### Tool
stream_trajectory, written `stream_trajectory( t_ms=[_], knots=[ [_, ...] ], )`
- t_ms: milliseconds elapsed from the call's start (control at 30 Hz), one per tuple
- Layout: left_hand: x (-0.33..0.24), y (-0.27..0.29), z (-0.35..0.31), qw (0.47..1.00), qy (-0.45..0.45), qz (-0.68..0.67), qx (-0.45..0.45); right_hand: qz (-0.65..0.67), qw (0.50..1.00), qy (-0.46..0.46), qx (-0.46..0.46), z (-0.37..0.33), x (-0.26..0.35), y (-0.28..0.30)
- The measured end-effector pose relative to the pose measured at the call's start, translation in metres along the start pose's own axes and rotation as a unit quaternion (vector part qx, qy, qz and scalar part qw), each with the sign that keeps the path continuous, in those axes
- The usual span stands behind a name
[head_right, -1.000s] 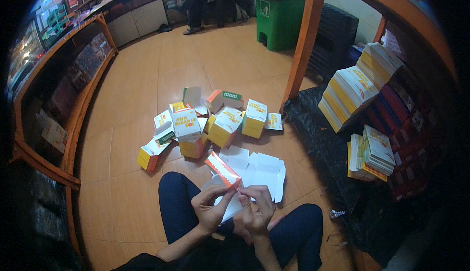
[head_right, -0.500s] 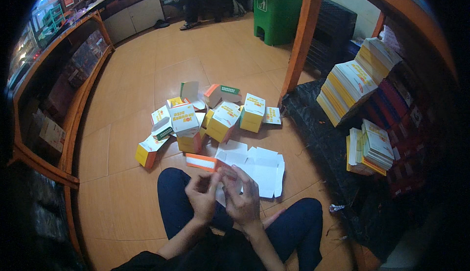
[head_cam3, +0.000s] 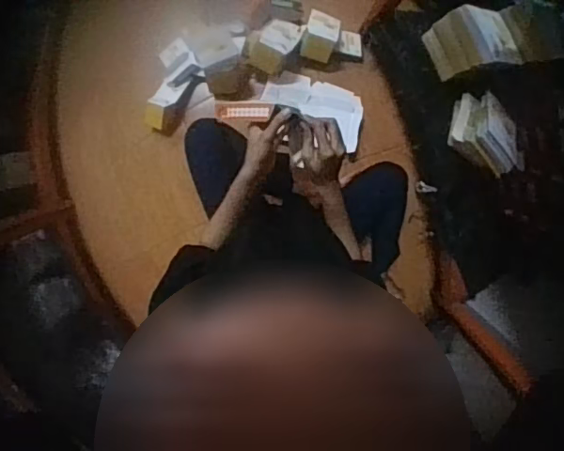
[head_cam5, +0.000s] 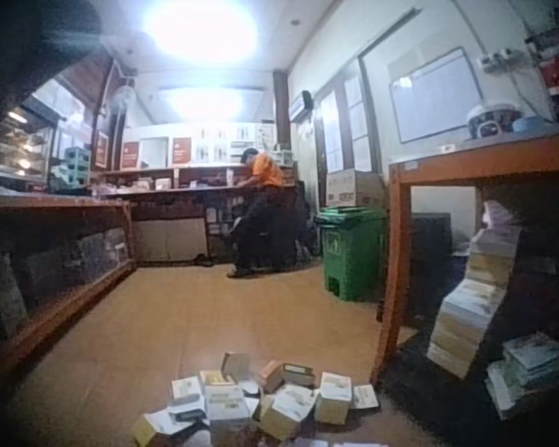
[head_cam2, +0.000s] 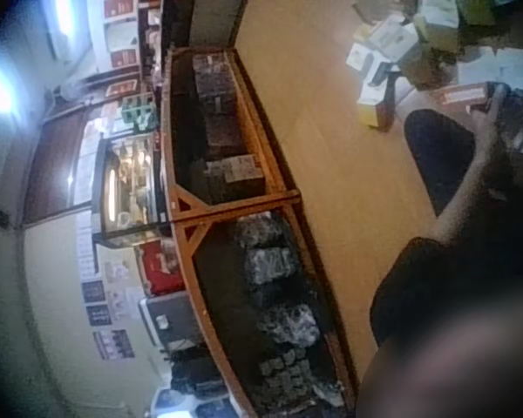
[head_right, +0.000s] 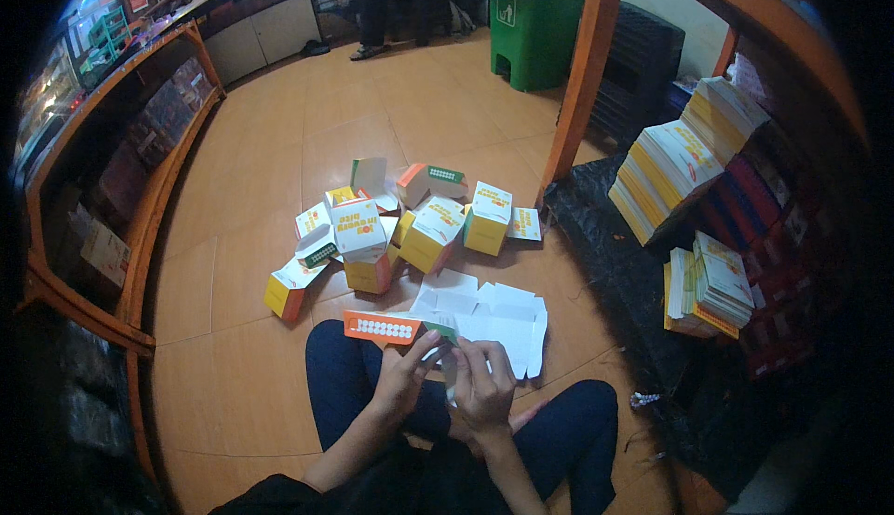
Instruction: The person sits on the floor and assembles small cardboard boxes by folding flat sheets and inserting blister packs. They handle multiple boxes one at a time, folding the flaps and placing the finished boxes on the floor.
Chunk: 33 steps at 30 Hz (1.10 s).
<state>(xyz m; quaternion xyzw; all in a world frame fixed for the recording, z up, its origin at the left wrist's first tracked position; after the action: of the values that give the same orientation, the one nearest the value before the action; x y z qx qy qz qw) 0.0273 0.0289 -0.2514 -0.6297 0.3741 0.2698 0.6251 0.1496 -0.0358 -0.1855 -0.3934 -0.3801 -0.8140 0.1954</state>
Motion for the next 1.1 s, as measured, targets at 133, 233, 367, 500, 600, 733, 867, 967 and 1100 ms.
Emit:
stream_trajectory(
  t_ms=[133, 233, 367, 500, 600, 733, 867, 967, 1100],
  knots=[
    [-0.003, 0.01, 0.0, 0.999, -0.033, 0.034, 0.006, 0.028, 0.999, -0.006, -0.014, 0.002, 0.002, 0.005],
    [-0.003, 0.019, -0.003, 0.995, -0.094, 0.042, -0.004, 0.047, 0.997, -0.048, -0.028, 0.005, -0.005, 0.01],
    [-0.017, 0.022, -0.011, 0.947, -0.245, 0.208, 0.017, 0.189, 0.973, -0.12, 0.053, 0.01, -0.015, 0.008],
    [-0.034, 0.008, -0.02, 0.858, -0.405, 0.316, 0.026, 0.244, 0.956, -0.129, 0.098, 0.006, -0.01, -0.001],
    [-0.023, 0.006, -0.019, 0.892, -0.37, 0.257, 0.032, 0.27, 0.948, -0.145, 0.084, 0.004, -0.012, -0.006],
    [0.001, 0.026, -0.017, 0.917, -0.288, 0.269, 0.07, 0.285, 0.944, -0.148, 0.076, 0.004, -0.019, -0.008],
    [0.011, 0.035, -0.03, 0.562, -0.434, 0.696, 0.109, 0.294, 0.939, -0.157, 0.08, 0.001, -0.024, -0.009],
    [0.039, 0.066, -0.014, 0.615, -0.269, 0.721, 0.175, 0.311, 0.932, -0.163, 0.091, 0.0, -0.023, -0.012],
    [0.057, 0.084, -0.015, 0.787, -0.201, 0.539, 0.222, 0.28, 0.945, -0.142, 0.094, 0.002, -0.019, -0.013]
  ],
)
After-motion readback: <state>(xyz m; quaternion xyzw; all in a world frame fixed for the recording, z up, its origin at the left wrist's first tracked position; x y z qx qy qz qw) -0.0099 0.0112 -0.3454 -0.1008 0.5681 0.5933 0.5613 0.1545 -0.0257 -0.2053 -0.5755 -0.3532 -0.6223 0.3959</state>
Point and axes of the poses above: each hand's wrist, its own z-axis towards the middle knuckle, its own y-axis out of the back of the hand, x = y × z, the point moved 7 cm from there along z, towards the middle knuckle, and after that the axes turned 15 degrees about -y, right-handed, at the moved point
